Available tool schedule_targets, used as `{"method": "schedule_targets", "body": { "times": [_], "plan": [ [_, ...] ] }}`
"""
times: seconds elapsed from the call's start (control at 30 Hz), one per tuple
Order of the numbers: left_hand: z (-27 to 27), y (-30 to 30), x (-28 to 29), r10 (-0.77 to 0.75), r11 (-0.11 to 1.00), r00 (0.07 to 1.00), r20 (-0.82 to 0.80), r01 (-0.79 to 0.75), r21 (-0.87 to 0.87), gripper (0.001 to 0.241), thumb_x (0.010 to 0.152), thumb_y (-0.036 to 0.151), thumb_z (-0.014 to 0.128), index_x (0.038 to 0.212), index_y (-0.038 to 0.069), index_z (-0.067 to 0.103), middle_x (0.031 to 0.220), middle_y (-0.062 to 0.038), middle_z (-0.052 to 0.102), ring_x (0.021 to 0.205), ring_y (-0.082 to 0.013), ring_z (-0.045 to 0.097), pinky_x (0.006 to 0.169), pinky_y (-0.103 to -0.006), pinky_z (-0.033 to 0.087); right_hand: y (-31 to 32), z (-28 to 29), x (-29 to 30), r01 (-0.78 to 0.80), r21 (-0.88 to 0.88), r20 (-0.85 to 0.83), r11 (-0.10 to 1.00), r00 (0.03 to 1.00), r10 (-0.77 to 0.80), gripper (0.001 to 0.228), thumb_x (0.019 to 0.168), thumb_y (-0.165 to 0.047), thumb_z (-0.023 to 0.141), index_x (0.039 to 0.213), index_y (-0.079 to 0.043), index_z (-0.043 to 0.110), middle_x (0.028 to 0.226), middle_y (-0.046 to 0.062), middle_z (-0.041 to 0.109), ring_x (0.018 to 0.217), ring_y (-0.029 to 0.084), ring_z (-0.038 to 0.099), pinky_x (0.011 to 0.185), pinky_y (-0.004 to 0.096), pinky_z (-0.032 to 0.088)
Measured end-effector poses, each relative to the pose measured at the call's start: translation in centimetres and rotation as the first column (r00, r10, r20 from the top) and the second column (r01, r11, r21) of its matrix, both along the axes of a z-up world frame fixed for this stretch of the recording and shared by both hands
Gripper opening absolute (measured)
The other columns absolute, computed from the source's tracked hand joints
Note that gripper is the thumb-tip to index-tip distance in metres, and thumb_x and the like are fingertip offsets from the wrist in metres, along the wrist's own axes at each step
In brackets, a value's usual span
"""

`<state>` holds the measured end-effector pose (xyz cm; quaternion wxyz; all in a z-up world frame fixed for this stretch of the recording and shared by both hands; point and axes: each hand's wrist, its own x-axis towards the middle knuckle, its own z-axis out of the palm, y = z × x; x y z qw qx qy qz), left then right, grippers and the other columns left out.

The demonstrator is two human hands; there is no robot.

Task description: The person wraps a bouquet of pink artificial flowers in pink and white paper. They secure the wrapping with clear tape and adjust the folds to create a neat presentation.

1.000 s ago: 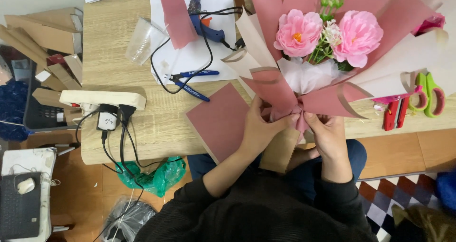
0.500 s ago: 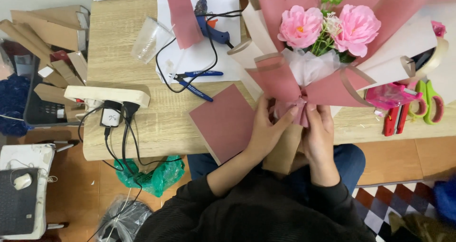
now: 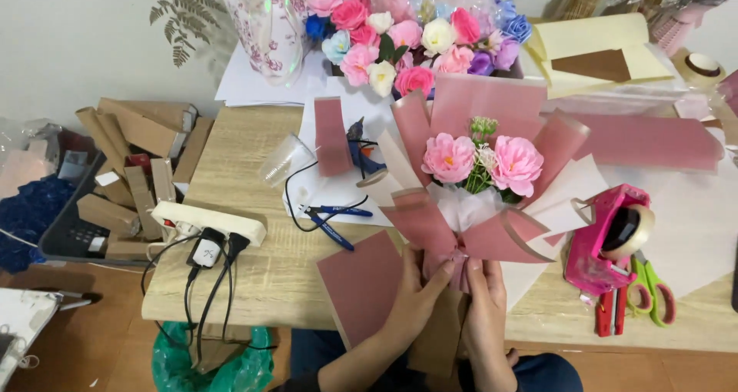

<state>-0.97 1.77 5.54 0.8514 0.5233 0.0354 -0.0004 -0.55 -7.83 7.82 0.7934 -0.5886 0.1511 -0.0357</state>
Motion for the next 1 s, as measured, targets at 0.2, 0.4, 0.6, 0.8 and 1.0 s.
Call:
{"method": "schedule_targets", "body": {
  "times": [0.2, 0.4, 0.6, 0.8, 1.0],
  "plan": [
    [-1.8, 0.3, 0.8, -0.007, 0.996, 0.999, 0.039, 0.004, 0.088, 0.041, 0.097, 0.034, 0.062, 0.131, 0.012, 0.053, 0.107, 0.000, 0.052, 0.099, -0.0104, 0.048, 0.095, -0.0274, 0.042, -1.4, -3.2, 0.6, 0.016, 0.121, 0.093, 0.992, 0.995, -0.027, 0.058, 0.096, -0.024, 0.053, 0.149, -0.003, 0.049, 0.135, 0.015, 0.062, 0.122, 0.024, 0.059, 0.107, 0.034, 0.045],
    [1.7, 0.6, 0.0, 0.063, 0.983, 0.958, 0.278, -0.108, 0.149, 0.091, 0.095, 0.044, 0.062, 0.160, 0.013, 0.007, 0.164, -0.012, 0.026, 0.153, -0.0294, 0.029, 0.124, -0.0426, 0.028, -2.1, -4.2, 1.3, 0.017, 0.126, 0.253, 0.992, 0.966, -0.049, 0.061, 0.095, -0.025, 0.054, 0.150, 0.000, 0.044, 0.143, 0.015, 0.056, 0.130, 0.024, 0.055, 0.115, 0.036, 0.042],
    [4.3, 0.9, 0.3, -0.150, 0.955, 0.977, 0.154, 0.103, 0.276, 0.076, 0.086, 0.032, 0.068, 0.149, 0.007, 0.032, 0.145, -0.010, 0.056, 0.135, -0.0211, 0.055, 0.112, -0.0360, 0.044, -1.3, -2.2, 1.4, -0.045, 0.045, 0.301, 0.998, 0.953, 0.030, 0.060, 0.098, -0.023, 0.051, 0.153, -0.003, 0.039, 0.152, 0.013, 0.050, 0.142, 0.024, 0.048, 0.121, 0.036, 0.038],
    [3.1, 1.0, 0.5, -0.113, 0.976, 0.968, 0.222, 0.066, 0.208, 0.066, 0.096, 0.031, 0.059, 0.150, 0.007, 0.031, 0.145, -0.011, 0.052, 0.137, -0.0218, 0.051, 0.115, -0.0376, 0.041, -1.2, -3.1, 1.5, -0.035, 0.074, 0.253, 0.997, 0.967, 0.015, 0.056, 0.098, -0.023, 0.054, 0.151, -0.004, 0.045, 0.139, 0.011, 0.060, 0.127, 0.019, 0.057, 0.112, 0.031, 0.045],
    [0.4, 0.5, 1.8, -0.004, 0.998, 0.989, 0.151, -0.005, 0.060, 0.051, 0.093, 0.025, 0.068, 0.139, 0.010, 0.051, 0.129, -0.006, 0.063, 0.123, -0.0152, 0.061, 0.107, -0.0304, 0.048, -1.4, -4.3, 1.8, -0.044, 0.037, 0.298, 0.998, 0.954, 0.031, 0.047, 0.098, -0.013, 0.057, 0.144, -0.004, 0.050, 0.130, 0.011, 0.062, 0.120, 0.019, 0.059, 0.110, 0.032, 0.046]
  ]
}}
